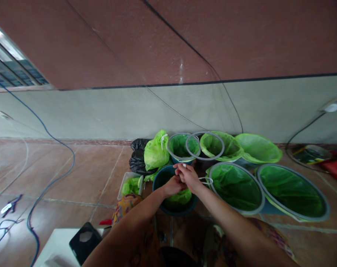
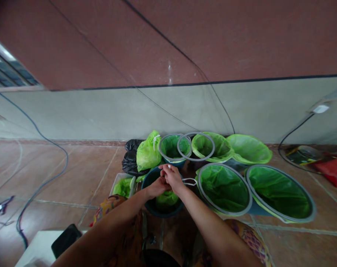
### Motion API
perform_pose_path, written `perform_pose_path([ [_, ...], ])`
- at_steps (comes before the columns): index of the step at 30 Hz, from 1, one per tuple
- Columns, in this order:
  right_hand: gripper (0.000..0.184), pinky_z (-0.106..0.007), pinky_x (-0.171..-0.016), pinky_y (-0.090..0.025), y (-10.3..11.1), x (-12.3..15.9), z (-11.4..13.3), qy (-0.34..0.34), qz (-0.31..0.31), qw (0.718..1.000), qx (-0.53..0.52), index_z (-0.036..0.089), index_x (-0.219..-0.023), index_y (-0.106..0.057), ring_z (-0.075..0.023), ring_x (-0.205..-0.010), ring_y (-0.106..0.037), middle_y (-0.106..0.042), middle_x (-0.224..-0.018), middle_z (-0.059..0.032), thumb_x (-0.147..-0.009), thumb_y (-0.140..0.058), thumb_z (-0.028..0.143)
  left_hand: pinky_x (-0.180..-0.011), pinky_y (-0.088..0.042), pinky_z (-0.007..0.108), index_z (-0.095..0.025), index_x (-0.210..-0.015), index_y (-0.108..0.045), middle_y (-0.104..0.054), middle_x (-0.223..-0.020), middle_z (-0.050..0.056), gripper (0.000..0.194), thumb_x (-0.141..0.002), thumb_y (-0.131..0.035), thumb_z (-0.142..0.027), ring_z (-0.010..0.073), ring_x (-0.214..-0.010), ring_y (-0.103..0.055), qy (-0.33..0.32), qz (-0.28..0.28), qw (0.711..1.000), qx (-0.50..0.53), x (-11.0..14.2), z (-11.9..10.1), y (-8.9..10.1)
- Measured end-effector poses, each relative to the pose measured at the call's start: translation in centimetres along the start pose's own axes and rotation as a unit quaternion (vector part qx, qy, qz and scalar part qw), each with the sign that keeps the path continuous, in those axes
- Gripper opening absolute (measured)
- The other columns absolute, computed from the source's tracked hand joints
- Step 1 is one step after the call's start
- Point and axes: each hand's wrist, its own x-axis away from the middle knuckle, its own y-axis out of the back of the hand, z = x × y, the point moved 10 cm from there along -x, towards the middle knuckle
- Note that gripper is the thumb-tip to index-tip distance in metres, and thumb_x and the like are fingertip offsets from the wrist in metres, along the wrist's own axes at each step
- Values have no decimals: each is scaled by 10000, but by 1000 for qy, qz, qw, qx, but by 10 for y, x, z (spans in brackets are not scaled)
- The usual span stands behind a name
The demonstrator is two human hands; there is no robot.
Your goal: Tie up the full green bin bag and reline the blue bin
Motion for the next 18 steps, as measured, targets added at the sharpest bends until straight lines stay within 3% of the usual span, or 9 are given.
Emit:
perform_pose_path([
  [3,510,-222,-383,-123,12,-9,0,-3,-18,999,-26,190,-856,-638,-30,-401,-195,-529,-595,47,-654,-674,656,-604,-346,254,-142,-683,-669,-581,-613,-11,86,-677,-670,-227,93,-582,-449,14,72,997,-29,4,0,-9],
  [5,522,-219,-395,-196,20,-14,0,-1,-25,1000,-15,199,-884,-637,-41,-416,-249,-569,-637,30,-666,-660,673,-613,-341,255,-134,-725,-705,-595,-634,-10,147,-686,-687,-275,97,-599,-451,15,94,995,-44,6,-1,-9],
  [7,531,-227,-452,-332,30,-16,0,-2,-38,999,35,210,-929,-628,-74,-473,-406,-631,-723,-3,-710,-610,693,-604,-330,256,-126,-721,-714,-593,-628,-6,209,-723,-673,-331,97,-596,-447,22,76,995,-56,6,0,-3],
  [9,511,-260,-574,-443,37,-16,-1,0,-37,988,150,213,-980,-618,-133,-618,-569,-674,-802,-30,-783,-543,679,-591,-323,257,-121,-691,-709,-586,-606,-2,255,-762,-639,-356,96,-579,-445,38,24,998,-52,4,3,9],
  [11,467,-292,-684,-474,39,-14,-3,5,-15,952,307,201,-1051,-618,-181,-754,-644,-694,-823,-44,-845,-526,610,-587,-329,255,-126,-677,-704,-587,-593,-5,248,-779,-621,-337,94,-565,-443,51,-27,998,-28,4,5,20],
  [14,397,-306,-752,-459,39,-7,-10,11,25,868,497,175,-1133,-628,-219,-853,-678,-721,-857,-75,-878,-577,475,-577,-336,249,-142,-609,-666,-568,-556,-15,232,-780,-610,-290,91,-547,-433,50,-85,995,-3,3,4,34],
  [18,237,-300,-775,-429,33,4,-12,52,68,769,634,181,-942,-693,-225,-915,-674,-737,-931,-107,-937,-500,317,-564,-349,244,-145,-583,-629,-551,-539,-19,218,-776,-590,-239,91,-541,-457,63,-131,989,26,2,6,47],
])
